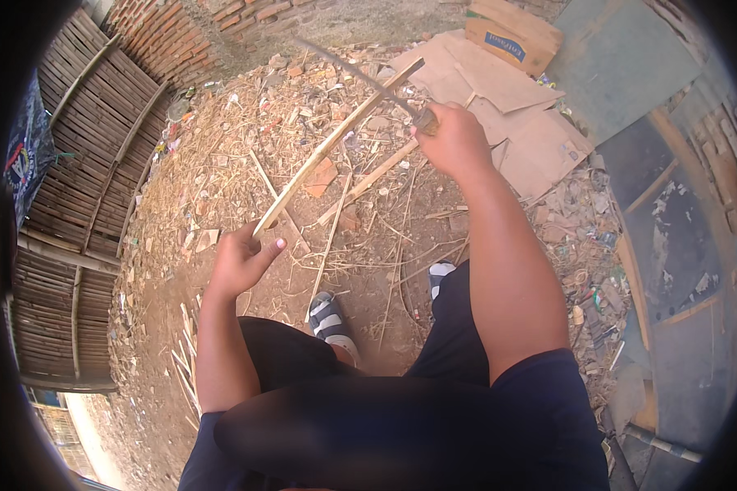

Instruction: The person carves a thin strip of bamboo by hand using a machete while sitting.

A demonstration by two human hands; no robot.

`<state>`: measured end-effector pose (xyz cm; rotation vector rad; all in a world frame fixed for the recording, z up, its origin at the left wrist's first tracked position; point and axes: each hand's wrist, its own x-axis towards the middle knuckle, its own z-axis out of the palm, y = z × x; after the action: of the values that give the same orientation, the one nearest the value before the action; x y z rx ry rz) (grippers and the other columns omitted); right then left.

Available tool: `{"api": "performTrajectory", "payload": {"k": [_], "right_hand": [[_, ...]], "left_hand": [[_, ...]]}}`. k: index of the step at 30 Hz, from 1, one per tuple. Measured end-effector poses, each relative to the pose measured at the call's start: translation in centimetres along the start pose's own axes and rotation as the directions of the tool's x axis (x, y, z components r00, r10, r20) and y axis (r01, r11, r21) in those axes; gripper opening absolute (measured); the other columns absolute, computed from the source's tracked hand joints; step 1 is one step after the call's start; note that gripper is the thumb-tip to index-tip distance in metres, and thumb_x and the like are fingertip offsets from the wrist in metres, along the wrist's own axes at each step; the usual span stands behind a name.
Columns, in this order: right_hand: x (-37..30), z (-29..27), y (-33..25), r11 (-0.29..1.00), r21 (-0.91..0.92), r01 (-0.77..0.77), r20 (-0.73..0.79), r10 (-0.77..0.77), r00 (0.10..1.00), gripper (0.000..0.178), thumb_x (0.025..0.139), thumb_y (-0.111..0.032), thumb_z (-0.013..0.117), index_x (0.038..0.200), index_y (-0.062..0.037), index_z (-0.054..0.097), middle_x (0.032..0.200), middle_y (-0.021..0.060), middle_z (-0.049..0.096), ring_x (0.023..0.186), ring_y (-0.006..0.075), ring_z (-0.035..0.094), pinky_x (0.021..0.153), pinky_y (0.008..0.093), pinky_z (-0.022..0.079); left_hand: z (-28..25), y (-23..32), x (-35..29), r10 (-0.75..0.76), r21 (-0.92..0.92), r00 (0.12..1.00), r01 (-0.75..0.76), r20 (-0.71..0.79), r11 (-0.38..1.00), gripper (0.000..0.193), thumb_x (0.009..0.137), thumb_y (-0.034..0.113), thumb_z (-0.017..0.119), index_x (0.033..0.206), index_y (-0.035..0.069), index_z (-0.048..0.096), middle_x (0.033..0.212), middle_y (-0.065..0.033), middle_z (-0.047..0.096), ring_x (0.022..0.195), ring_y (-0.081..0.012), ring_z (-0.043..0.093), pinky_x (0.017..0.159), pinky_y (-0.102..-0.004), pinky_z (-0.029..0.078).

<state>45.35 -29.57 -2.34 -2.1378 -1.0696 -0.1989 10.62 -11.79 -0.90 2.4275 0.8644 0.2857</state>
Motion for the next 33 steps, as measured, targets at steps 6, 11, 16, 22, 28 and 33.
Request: {"api": "performTrajectory", "payload": {"k": [6, 11, 16, 22, 28, 33], "right_hand": [[-2.4, -0.5, -4.1, 0.985, -0.023, 0.169, 0.053, -0.167, 0.984, 0.021, 0.088, -0.027, 0.079, 0.105, -0.0144, 0.075, 0.102, 0.0112, 0.069, 0.097, 0.0356, 0.070, 0.084, 0.0472, 0.056], [-2.3, -1.9, -3.5, 0.982, -0.065, 0.175, 0.110, -0.167, 0.980, 0.021, 0.088, -0.027, 0.078, 0.104, -0.0139, 0.075, 0.106, 0.0092, 0.069, 0.099, 0.0335, 0.070, 0.084, 0.0462, 0.057], [-1.2, -2.3, -0.9, 0.991, -0.103, 0.083, -0.044, -0.088, 0.995, 0.026, 0.085, -0.024, 0.080, 0.107, -0.0107, 0.075, 0.113, 0.0082, 0.070, 0.100, 0.0323, 0.070, 0.085, 0.0453, 0.057], [-2.8, -2.4, -5.0, 0.974, -0.092, 0.205, 0.156, -0.189, 0.970, 0.034, 0.082, -0.018, 0.079, 0.116, -0.0154, 0.077, 0.114, 0.0081, 0.069, 0.099, 0.0324, 0.071, 0.086, 0.0450, 0.058], [-1.7, -2.6, -1.8, 0.989, -0.073, 0.128, -0.010, -0.129, 0.992, 0.028, 0.082, -0.017, 0.079, 0.110, -0.0162, 0.077, 0.110, 0.0057, 0.069, 0.098, 0.0309, 0.071, 0.083, 0.0438, 0.058], [-2.6, -2.6, -3.9, 0.977, -0.034, 0.212, 0.053, -0.210, 0.976, 0.025, 0.084, -0.021, 0.079, 0.108, -0.0149, 0.077, 0.112, 0.0077, 0.069, 0.099, 0.0313, 0.071, 0.084, 0.0445, 0.058]], "left_hand": [[0.2, 0.3, 0.0, -0.056, -0.111, 0.998, 0.056, -0.002, 0.992, 0.054, 0.089, 0.034, 0.086, 0.124, -0.004, 0.070, 0.052, -0.0007, 0.049, 0.049, -0.0082, 0.042, 0.047, -0.0318, 0.034], [0.1, 0.4, -0.1, -0.037, -0.094, 0.999, 0.036, -0.008, 0.995, 0.055, 0.089, 0.032, 0.086, 0.126, -0.004, 0.070, 0.051, 0.0002, 0.048, 0.049, -0.0076, 0.041, 0.047, -0.0313, 0.034], [0.5, -0.5, 0.3, -0.016, -0.051, 0.999, 0.014, -0.046, 0.999, 0.056, 0.089, 0.032, 0.086, 0.127, -0.005, 0.069, 0.051, 0.0005, 0.048, 0.048, -0.0070, 0.040, 0.047, -0.0310, 0.034], [0.7, -1.2, 0.4, -0.039, -0.159, 0.999, 0.033, -0.036, 0.987, 0.056, 0.089, 0.029, 0.087, 0.129, -0.006, 0.068, 0.050, -0.0001, 0.049, 0.047, -0.0063, 0.040, 0.046, -0.0302, 0.033], [0.6, -0.3, 0.3, -0.032, -0.114, 0.999, 0.030, -0.018, 0.993, 0.055, 0.089, 0.028, 0.086, 0.129, -0.005, 0.068, 0.050, 0.0028, 0.045, 0.047, -0.0052, 0.037, 0.046, -0.0291, 0.031], [0.3, 0.0, 0.2, -0.046, -0.212, 0.998, 0.056, 0.054, 0.976, 0.054, 0.089, 0.028, 0.087, 0.128, -0.005, 0.069, 0.053, 0.0062, 0.043, 0.049, -0.0046, 0.036, 0.046, -0.0284, 0.030]]}}
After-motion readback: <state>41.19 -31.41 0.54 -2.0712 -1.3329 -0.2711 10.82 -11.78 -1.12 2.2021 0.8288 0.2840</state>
